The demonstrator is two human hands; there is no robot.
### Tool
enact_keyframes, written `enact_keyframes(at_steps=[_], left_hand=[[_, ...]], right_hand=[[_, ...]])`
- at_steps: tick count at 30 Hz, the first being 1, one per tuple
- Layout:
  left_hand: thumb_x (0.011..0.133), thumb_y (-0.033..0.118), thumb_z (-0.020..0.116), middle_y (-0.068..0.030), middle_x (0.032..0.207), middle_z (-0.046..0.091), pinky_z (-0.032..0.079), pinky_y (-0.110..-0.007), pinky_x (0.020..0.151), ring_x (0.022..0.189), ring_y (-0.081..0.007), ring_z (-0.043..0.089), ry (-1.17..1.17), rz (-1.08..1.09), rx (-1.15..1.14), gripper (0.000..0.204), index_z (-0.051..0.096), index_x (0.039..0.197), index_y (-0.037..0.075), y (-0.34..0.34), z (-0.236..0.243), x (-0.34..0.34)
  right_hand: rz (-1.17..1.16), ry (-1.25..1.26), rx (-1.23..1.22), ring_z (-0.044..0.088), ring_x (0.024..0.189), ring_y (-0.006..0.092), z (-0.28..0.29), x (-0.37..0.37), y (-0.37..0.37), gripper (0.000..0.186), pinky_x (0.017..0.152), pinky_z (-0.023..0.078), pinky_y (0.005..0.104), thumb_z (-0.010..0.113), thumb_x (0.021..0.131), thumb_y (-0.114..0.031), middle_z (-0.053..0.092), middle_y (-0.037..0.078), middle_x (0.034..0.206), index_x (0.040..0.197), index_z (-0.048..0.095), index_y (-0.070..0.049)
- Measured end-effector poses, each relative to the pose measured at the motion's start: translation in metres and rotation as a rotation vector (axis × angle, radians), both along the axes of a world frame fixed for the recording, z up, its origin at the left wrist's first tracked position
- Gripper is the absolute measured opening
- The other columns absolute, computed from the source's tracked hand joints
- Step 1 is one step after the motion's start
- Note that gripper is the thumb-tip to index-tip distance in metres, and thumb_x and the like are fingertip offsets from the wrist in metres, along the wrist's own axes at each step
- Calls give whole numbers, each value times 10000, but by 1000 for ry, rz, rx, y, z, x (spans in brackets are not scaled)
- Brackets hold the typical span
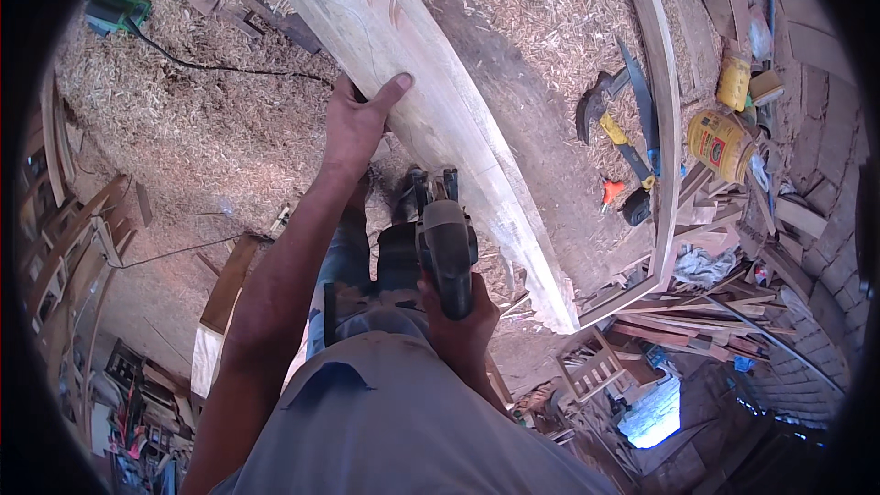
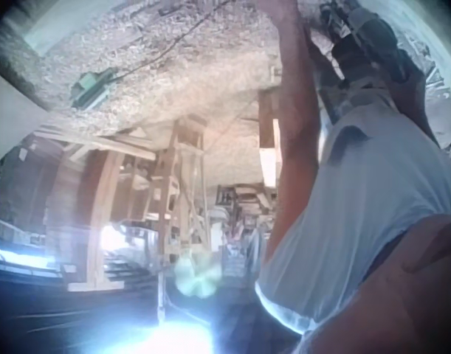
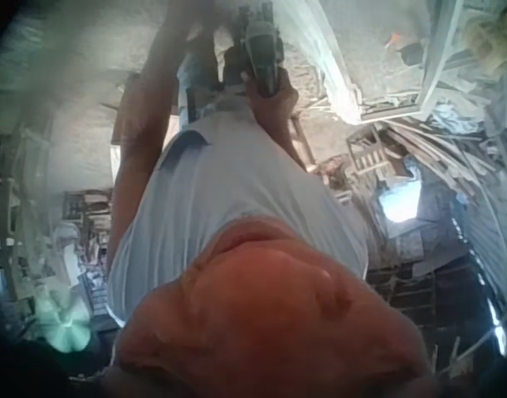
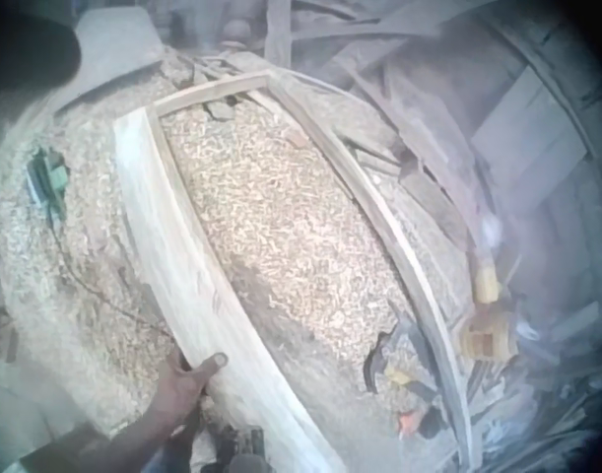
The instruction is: The person cuts along marked lines and curves on wooden boards using an electric jigsaw, repositioning the wood to make cuts on different pieces.
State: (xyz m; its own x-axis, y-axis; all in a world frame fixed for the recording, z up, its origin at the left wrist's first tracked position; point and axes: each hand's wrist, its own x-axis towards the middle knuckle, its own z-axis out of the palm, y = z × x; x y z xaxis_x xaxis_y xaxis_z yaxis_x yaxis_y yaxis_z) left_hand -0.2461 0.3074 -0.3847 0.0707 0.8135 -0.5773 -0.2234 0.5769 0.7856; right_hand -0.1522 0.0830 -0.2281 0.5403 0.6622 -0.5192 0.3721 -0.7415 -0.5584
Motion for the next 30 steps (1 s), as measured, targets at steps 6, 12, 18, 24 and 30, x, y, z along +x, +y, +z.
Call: enact_keyframes(at_steps=[6, 12, 18, 24, 30], left_hand=[[934, 292, 863, -124, 1123, 740, 607, -320, 811, 948, -181, 730, 15, 8, 18, 546, 635, 1302, -42, -4, -4, -3], [925, 307, 868, -112, 1122, 725, 643, -358, 778, 940, -176, 729, 27, -32, 12, 565, 622, 1338, 10, -21, 0, -8], [902, 323, 884, -115, 1144, 716, 660, -382, 804, 950, -199, 735, -10, 28, 2, 606, 612, 1348, 18, -28, 0, -9], [915, 247, 873, -145, 1139, 734, 639, -331, 752, 920, -201, 745, 58, 13, -60, 545, 625, 1309, -37, -24, -5, -13], [902, 351, 877, -134, 1168, 717, 654, -388, 831, 1007, -228, 737, 26, -47, -100, 606, 631, 1326, -5, -25, 8, -7]], right_hand=[[-51, 15, -43, 781, 805, 186, 3, -6, -2, 361, 741, 597, 355, 908, 858, -200, 794, 127, 882, 1114, 732, -16], [-32, 8, -32, 796, 808, 216, 0, -2, -18, 370, 753, 606, 379, 911, 858, -229, 802, 122, 896, 1120, 736, -33], [0, -50, -9, 810, 824, 250, -8, -5, -24, 362, 769, 614, 405, 915, 844, -220, 807, 115, 882, 1102, 735, -41], [-4, -25, 4, 805, 805, 238, -3, -4, -19, 340, 745, 610, 393, 915, 844, -208, 802, 122, 877, 1076, 736, -34], [-50, 5, 32, 790, 750, 240, 0, -6, -22, 328, 700, 596, 379, 910, 851, -203, 793, 130, 858, 1061, 727, -30]])
